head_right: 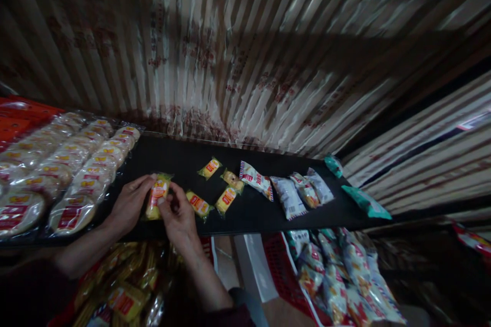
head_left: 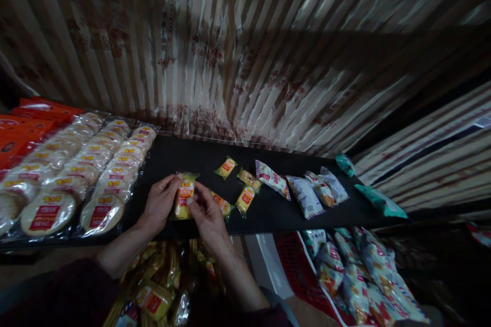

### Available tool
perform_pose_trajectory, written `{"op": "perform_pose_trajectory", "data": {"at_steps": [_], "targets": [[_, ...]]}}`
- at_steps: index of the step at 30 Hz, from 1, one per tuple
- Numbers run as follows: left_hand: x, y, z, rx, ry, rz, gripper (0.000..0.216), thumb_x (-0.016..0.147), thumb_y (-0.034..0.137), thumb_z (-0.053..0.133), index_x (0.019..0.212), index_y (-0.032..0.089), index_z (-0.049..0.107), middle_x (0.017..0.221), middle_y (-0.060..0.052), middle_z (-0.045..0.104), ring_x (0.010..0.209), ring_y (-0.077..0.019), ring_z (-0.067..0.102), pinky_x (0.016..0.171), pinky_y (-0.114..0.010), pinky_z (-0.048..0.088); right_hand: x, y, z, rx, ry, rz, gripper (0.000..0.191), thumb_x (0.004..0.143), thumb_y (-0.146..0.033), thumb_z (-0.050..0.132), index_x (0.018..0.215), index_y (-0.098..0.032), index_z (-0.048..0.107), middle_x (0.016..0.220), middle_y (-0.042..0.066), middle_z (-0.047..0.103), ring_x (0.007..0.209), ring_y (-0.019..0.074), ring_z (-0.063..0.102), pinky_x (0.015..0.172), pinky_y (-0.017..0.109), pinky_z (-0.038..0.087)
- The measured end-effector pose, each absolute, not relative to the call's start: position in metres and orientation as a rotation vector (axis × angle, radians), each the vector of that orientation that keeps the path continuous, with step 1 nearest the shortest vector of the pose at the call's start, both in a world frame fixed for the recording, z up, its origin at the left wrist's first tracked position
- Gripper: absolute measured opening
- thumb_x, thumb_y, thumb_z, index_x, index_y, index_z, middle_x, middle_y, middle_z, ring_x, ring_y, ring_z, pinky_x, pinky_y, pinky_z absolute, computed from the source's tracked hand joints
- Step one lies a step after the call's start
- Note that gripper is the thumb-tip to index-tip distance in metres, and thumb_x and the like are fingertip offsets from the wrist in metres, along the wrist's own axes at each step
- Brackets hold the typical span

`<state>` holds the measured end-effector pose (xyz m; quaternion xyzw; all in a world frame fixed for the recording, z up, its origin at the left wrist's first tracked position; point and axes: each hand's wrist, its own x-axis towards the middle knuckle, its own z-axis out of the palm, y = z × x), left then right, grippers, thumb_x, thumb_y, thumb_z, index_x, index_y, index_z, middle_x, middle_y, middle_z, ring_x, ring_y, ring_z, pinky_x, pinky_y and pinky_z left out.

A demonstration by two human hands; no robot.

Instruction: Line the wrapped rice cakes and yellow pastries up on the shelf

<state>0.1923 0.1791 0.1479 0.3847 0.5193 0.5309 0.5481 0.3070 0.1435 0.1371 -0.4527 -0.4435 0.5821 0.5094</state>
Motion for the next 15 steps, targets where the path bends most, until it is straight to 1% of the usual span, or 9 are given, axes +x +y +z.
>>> {"op": "perform_pose_trajectory", "data": {"at_steps": [2,6,10,13,15], "targets": [[0.193,0.179,0.148,0.954,1.261,1.273,0.036,0.071,0.051,0.059,0.073,0.016,0.062,0.065,0.001,0.06,0.061,-0.013,0.054,0.055,-0.023,0.043,0.306,0.144,0.136,-1.086,-1.046,1.394,0.045,0.074,-0.041,0.066,0.115,-0.024,0.054,0.085,-0.001,0.065,0.072,0.0127,0.061,0.07,0.025,0.049],[0.191,0.175,0.143,1.128,1.35,1.347,0.033,0.078,0.047,0.052,0.091,0.017,0.059,0.088,-0.003,0.064,0.08,-0.0164,0.06,0.072,-0.027,0.048,0.308,0.145,0.132,-1.078,-1.03,1.332,0.042,0.075,-0.039,0.065,0.112,-0.023,0.055,0.083,-0.001,0.065,0.071,0.0125,0.061,0.069,0.024,0.049],[0.184,0.16,0.133,1.468,1.357,1.367,0.031,0.082,0.039,0.05,0.105,0.018,0.053,0.103,-0.007,0.059,0.089,-0.0177,0.059,0.079,-0.031,0.049,0.313,0.147,0.131,-1.104,-1.043,1.244,0.039,0.076,-0.036,0.064,0.112,-0.023,0.055,0.082,-0.001,0.065,0.072,0.012,0.061,0.068,0.023,0.049],[0.181,0.147,0.131,1.774,1.342,1.338,0.028,0.084,0.033,0.047,0.107,0.02,0.056,0.109,-0.008,0.055,0.096,-0.0186,0.057,0.085,-0.034,0.048,0.315,0.147,0.133,-1.092,-1.051,1.212,0.038,0.076,-0.035,0.064,0.111,-0.023,0.056,0.086,0.0,0.067,0.079,0.0135,0.063,0.073,0.024,0.05],[0.181,0.14,0.132,1.887,1.332,1.285,0.029,0.085,0.03,0.045,0.111,0.021,0.055,0.111,-0.008,0.054,0.099,-0.0188,0.055,0.087,-0.036,0.048,0.315,0.146,0.135,-1.092,-1.064,1.187,0.038,0.076,-0.036,0.064,0.111,-0.023,0.056,0.089,0.001,0.068,0.083,0.0147,0.064,0.077,0.026,0.05]]}}
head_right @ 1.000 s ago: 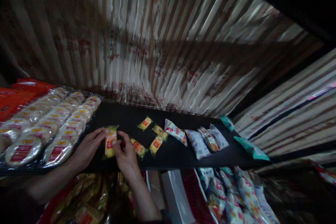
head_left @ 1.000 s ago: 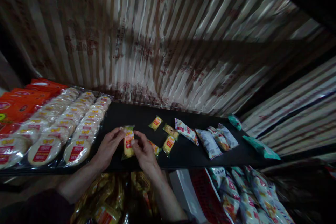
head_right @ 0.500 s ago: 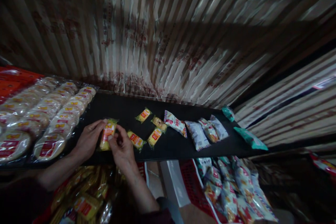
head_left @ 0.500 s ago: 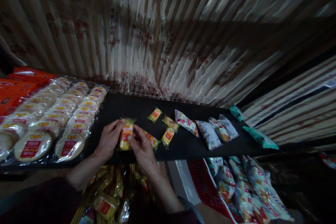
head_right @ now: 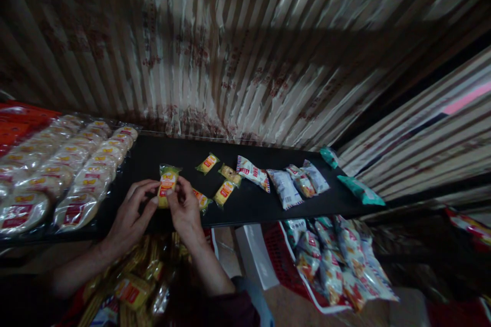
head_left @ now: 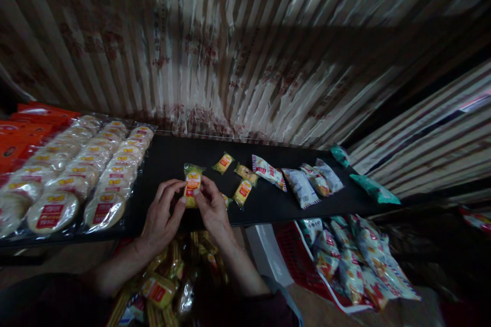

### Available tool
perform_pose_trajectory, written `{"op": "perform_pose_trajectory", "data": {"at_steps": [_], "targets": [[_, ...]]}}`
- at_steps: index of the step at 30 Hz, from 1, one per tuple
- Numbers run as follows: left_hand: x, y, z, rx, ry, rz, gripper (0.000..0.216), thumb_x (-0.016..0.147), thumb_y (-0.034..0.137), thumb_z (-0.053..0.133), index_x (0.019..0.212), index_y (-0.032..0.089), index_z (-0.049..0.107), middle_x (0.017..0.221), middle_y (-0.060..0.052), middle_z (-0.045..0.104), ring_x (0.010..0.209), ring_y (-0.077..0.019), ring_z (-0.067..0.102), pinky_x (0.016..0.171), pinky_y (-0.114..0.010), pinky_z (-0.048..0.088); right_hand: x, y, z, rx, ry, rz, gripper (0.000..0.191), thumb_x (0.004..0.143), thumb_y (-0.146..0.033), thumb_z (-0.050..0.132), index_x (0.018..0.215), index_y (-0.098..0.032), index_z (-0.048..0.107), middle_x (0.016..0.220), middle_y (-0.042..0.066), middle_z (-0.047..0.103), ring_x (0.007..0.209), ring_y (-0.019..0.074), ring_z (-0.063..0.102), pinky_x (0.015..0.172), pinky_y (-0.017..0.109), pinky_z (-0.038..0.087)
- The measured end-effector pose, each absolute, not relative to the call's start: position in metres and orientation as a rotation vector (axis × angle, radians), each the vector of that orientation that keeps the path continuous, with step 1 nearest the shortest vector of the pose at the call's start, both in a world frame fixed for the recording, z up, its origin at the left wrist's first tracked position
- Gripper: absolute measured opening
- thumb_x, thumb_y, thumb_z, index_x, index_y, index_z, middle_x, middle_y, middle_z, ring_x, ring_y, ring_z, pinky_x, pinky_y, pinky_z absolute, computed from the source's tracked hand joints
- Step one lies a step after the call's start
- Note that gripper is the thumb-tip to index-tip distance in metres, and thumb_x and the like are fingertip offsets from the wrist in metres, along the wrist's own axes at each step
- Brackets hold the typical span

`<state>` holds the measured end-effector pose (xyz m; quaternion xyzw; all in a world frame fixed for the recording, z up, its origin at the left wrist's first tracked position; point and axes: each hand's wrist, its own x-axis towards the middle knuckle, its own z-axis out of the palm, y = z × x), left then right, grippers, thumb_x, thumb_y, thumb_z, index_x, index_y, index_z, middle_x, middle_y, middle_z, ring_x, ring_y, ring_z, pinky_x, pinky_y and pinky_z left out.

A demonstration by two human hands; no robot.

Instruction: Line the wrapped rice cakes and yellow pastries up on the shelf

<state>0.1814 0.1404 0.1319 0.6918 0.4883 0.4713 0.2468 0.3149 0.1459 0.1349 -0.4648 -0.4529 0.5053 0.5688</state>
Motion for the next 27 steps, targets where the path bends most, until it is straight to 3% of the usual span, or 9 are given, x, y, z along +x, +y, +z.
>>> {"op": "perform_pose_trajectory", "data": {"at_steps": [7,14,22,27], "targets": [[0.185,0.136,0.129,1.904,1.272,1.236,0.04,0.085,0.031,0.048,0.124,0.022,0.047,0.122,-0.01,0.049,0.108,-0.0199,0.053,0.081,-0.033,0.051,0.312,0.14,0.147,-1.093,-1.046,1.2,0.042,0.077,-0.039,0.064,0.115,-0.023,0.059,0.112,0.003,0.067,0.099,0.0187,0.062,0.088,0.03,0.049],[0.187,0.142,0.126,1.749,1.259,1.183,0.048,0.083,0.036,0.052,0.128,0.023,0.045,0.126,-0.01,0.047,0.115,-0.0215,0.049,0.085,-0.034,0.05,0.309,0.141,0.147,-1.121,-0.936,1.208,0.048,0.077,-0.041,0.064,0.121,-0.023,0.059,0.119,0.003,0.064,0.111,0.0208,0.058,0.098,0.035,0.044],[0.193,0.152,0.12,1.621,1.329,1.172,0.049,0.079,0.036,0.055,0.126,0.022,0.046,0.12,-0.009,0.051,0.11,-0.0214,0.052,0.088,-0.035,0.047,0.309,0.145,0.138,-1.129,-1.005,1.17,0.041,0.08,-0.041,0.059,0.118,-0.024,0.061,0.122,0.002,0.063,0.114,0.021,0.057,0.101,0.038,0.042],[0.193,0.153,0.124,1.589,1.384,1.199,0.043,0.08,0.038,0.054,0.119,0.018,0.053,0.105,-0.008,0.055,0.099,-0.0211,0.055,0.083,-0.035,0.047,0.31,0.144,0.141,-1.156,-1.044,1.136,0.038,0.081,-0.035,0.058,0.117,-0.025,0.062,0.119,0.002,0.064,0.113,0.0205,0.056,0.1,0.038,0.043]]}}
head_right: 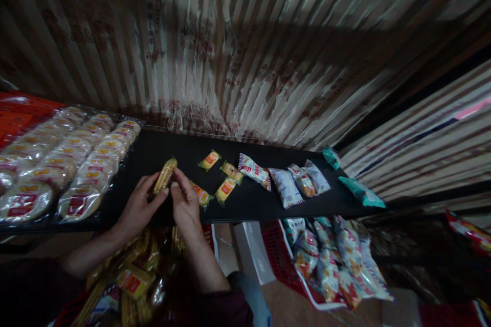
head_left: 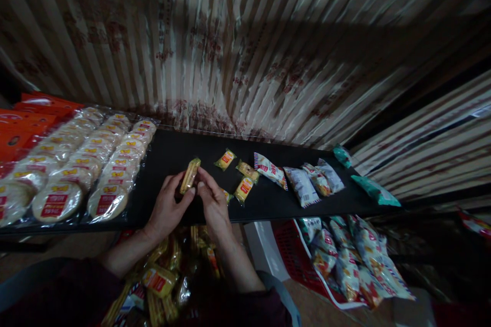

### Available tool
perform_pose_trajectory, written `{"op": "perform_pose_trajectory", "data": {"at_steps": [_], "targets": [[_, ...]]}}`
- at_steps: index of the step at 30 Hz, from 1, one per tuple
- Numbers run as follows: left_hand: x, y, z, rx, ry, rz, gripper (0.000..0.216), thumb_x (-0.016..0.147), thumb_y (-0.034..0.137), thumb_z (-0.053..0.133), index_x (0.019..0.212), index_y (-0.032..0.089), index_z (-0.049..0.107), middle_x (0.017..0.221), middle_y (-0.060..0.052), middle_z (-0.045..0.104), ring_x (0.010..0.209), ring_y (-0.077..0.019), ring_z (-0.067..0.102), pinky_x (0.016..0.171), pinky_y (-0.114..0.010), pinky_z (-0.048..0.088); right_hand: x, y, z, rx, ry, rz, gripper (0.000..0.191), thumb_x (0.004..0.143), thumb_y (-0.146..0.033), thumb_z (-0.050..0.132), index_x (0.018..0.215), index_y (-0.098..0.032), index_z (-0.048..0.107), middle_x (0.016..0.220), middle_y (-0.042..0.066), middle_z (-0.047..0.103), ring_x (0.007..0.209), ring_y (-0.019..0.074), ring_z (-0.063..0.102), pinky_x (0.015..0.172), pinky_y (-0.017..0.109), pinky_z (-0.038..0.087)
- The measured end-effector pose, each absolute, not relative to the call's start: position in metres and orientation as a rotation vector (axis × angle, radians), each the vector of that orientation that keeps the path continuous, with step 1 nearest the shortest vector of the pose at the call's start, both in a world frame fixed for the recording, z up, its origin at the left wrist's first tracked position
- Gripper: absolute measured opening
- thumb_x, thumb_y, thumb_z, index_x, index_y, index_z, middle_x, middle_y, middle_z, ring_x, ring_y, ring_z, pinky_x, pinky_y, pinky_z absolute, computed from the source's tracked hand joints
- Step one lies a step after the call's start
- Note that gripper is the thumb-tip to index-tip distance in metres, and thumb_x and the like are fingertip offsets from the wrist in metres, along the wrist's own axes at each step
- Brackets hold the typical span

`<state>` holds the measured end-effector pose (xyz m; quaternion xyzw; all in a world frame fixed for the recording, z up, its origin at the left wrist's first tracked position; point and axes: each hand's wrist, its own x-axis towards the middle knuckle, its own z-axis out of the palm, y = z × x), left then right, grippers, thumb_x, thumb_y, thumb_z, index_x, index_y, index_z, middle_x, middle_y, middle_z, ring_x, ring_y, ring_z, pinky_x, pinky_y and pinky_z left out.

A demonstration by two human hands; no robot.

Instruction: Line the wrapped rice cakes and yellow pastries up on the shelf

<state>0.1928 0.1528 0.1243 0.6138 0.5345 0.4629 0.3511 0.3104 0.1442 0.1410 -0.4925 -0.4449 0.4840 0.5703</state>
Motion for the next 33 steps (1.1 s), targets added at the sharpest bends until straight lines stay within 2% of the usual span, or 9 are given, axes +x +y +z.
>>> {"op": "perform_pose_trajectory", "data": {"at_steps": [4,7,12,18,25,29,33], "targets": [[0.192,0.154,0.128,1.528,1.333,1.19,0.036,0.083,0.039,0.049,0.111,0.018,0.059,0.095,-0.006,0.058,0.09,-0.0192,0.057,0.079,-0.032,0.047,0.311,0.145,0.14,-1.203,-1.069,1.074,0.033,0.078,-0.029,0.059,0.11,-0.026,0.066,0.114,0.002,0.065,0.11,0.0196,0.056,0.1,0.036,0.042],[0.192,0.156,0.126,1.403,1.273,1.192,0.034,0.082,0.04,0.05,0.107,0.019,0.061,0.098,-0.005,0.062,0.091,-0.0192,0.058,0.082,-0.031,0.046,0.311,0.145,0.138,-1.166,-1.047,1.075,0.033,0.078,-0.028,0.058,0.11,-0.025,0.066,0.112,0.003,0.064,0.107,0.0188,0.058,0.098,0.035,0.044],[0.192,0.158,0.121,1.173,1.167,1.213,0.047,0.079,0.042,0.056,0.119,0.017,0.055,0.108,-0.007,0.065,0.09,-0.019,0.06,0.08,-0.03,0.047,0.31,0.146,0.138,-1.137,-1.011,1.121,0.036,0.078,-0.031,0.06,0.113,-0.023,0.063,0.114,0.005,0.064,0.102,0.0179,0.061,0.094,0.034,0.048],[0.196,0.161,0.121,0.889,1.005,1.244,0.053,0.077,0.04,0.06,0.124,0.019,0.051,0.123,-0.008,0.059,0.097,-0.0195,0.059,0.075,-0.028,0.049,0.308,0.146,0.138,-1.094,-0.967,1.15,0.038,0.077,-0.036,0.062,0.113,-0.022,0.062,0.111,0.006,0.066,0.102,0.0193,0.062,0.093,0.036,0.049],[0.198,0.165,0.127,0.544,0.839,1.265,0.041,0.073,0.028,0.064,0.112,0.016,0.058,0.103,-0.008,0.066,0.082,-0.0162,0.061,0.066,-0.027,0.047,0.306,0.144,0.144,-1.066,-0.999,1.163,0.033,0.079,-0.033,0.061,0.11,-0.022,0.063,0.11,0.006,0.067,0.103,0.0201,0.062,0.088,0.035,0.051],[0.198,0.167,0.129,0.436,0.767,1.242,0.03,0.072,0.021,0.064,0.102,0.015,0.061,0.096,-0.006,0.067,0.078,-0.014,0.06,0.064,-0.025,0.046,0.306,0.144,0.148,-1.08,-1.026,1.119,0.028,0.077,-0.029,0.061,0.104,-0.022,0.066,0.106,0.004,0.069,0.099,0.019,0.063,0.087,0.033,0.052],[0.199,0.167,0.13,0.4,0.76,1.211,0.026,0.075,0.021,0.061,0.101,0.014,0.062,0.092,-0.006,0.067,0.076,-0.014,0.061,0.063,-0.025,0.046,0.306,0.143,0.148,-1.144,-1.075,1.073,0.025,0.079,-0.029,0.058,0.102,-0.023,0.067,0.101,0.003,0.069,0.088,0.0172,0.064,0.078,0.03,0.054]]}}
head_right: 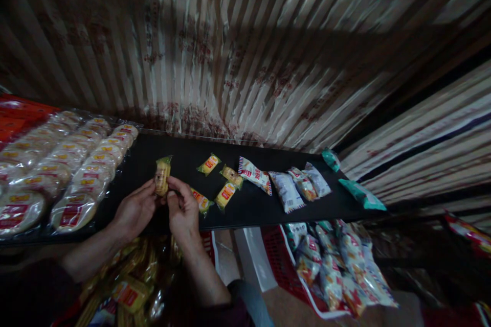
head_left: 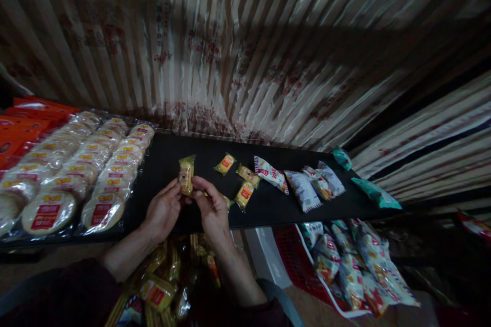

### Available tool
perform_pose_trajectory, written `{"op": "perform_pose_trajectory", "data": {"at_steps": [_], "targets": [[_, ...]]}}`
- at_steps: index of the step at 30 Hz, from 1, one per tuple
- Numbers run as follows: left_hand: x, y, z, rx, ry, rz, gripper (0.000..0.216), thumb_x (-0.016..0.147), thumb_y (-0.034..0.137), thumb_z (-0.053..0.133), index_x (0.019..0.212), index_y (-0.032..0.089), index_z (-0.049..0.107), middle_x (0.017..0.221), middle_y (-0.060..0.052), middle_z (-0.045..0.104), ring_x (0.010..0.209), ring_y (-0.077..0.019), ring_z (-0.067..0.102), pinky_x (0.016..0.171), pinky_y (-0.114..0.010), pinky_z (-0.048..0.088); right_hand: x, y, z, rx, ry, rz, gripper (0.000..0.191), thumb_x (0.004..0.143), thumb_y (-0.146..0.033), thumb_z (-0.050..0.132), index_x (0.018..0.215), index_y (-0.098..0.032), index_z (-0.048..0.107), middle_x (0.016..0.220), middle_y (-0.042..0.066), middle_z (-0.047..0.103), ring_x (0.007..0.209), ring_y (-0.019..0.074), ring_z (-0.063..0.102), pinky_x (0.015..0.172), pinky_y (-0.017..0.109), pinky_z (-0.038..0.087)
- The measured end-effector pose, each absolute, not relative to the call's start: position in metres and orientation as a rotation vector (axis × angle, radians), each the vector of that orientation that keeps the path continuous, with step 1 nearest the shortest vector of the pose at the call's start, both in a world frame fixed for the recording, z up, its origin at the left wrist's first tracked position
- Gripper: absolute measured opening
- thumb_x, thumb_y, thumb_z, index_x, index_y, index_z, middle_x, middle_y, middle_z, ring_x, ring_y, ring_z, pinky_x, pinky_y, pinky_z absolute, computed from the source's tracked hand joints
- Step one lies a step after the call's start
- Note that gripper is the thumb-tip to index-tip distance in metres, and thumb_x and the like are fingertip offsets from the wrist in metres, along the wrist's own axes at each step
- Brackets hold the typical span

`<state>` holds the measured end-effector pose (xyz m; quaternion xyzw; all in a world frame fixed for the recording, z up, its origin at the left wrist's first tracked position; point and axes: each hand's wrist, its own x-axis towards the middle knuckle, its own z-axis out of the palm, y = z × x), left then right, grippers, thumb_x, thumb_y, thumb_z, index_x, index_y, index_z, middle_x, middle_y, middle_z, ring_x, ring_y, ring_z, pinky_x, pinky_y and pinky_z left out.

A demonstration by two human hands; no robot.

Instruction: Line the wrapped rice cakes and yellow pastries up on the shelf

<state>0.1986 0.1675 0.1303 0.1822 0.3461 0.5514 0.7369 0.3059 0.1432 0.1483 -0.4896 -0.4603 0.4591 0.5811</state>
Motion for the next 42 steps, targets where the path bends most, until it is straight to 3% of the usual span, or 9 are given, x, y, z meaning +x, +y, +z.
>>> {"op": "perform_pose_trajectory", "data": {"at_steps": [3,12,23,30,35,42], "targets": [[0.198,0.168,0.13,0.41,0.784,1.208,0.025,0.074,0.021,0.061,0.098,0.014,0.062,0.089,-0.006,0.067,0.075,-0.015,0.061,0.062,-0.026,0.047,0.307,0.142,0.148,-1.189,-1.147,1.02,0.024,0.081,-0.029,0.055,0.102,-0.023,0.067,0.099,0.003,0.069,0.085,0.0165,0.064,0.078,0.03,0.053],[0.197,0.17,0.132,0.335,0.818,1.199,0.019,0.076,0.014,0.054,0.092,0.015,0.063,0.085,-0.004,0.068,0.073,-0.0133,0.063,0.063,-0.025,0.05,0.308,0.139,0.153,-1.229,-1.469,0.651,0.03,0.084,-0.016,0.049,0.106,-0.028,0.067,0.111,0.003,0.066,0.107,0.0183,0.057,0.097,0.036,0.042],[0.2,0.17,0.139,0.231,0.87,1.149,0.015,0.076,0.012,0.054,0.087,0.015,0.064,0.085,-0.003,0.069,0.074,-0.0117,0.064,0.063,-0.021,0.049,0.308,0.138,0.151,-1.303,-1.667,0.512,0.034,0.086,-0.019,0.049,0.117,-0.027,0.063,0.123,0.005,0.06,0.114,0.021,0.053,0.102,0.04,0.038],[0.199,0.171,0.132,0.345,0.783,1.226,0.031,0.071,0.019,0.064,0.101,0.017,0.059,0.095,-0.004,0.068,0.085,-0.0144,0.063,0.073,-0.025,0.049,0.311,0.141,0.145,-1.418,-1.715,0.475,0.036,0.087,-0.024,0.049,0.121,-0.019,0.06,0.124,0.011,0.06,0.116,0.0232,0.052,0.101,0.042,0.04],[0.197,0.168,0.133,0.463,0.79,1.259,0.044,0.072,0.026,0.062,0.115,0.017,0.054,0.099,-0.006,0.068,0.091,-0.0173,0.063,0.08,-0.028,0.047,0.31,0.141,0.146,-1.413,-1.702,0.502,0.033,0.088,-0.026,0.048,0.118,-0.021,0.061,0.121,0.01,0.061,0.114,0.0221,0.054,0.1,0.041,0.042],[0.193,0.166,0.123,0.916,1.019,1.286,0.052,0.078,0.037,0.057,0.127,0.02,0.047,0.129,-0.009,0.056,0.117,-0.0224,0.052,0.101,-0.037,0.037,0.308,0.144,0.138,-1.403,-1.589,0.697,0.042,0.088,-0.031,0.051,0.128,-0.019,0.053,0.13,0.01,0.056,0.122,0.0223,0.05,0.106,0.04,0.038]]}}
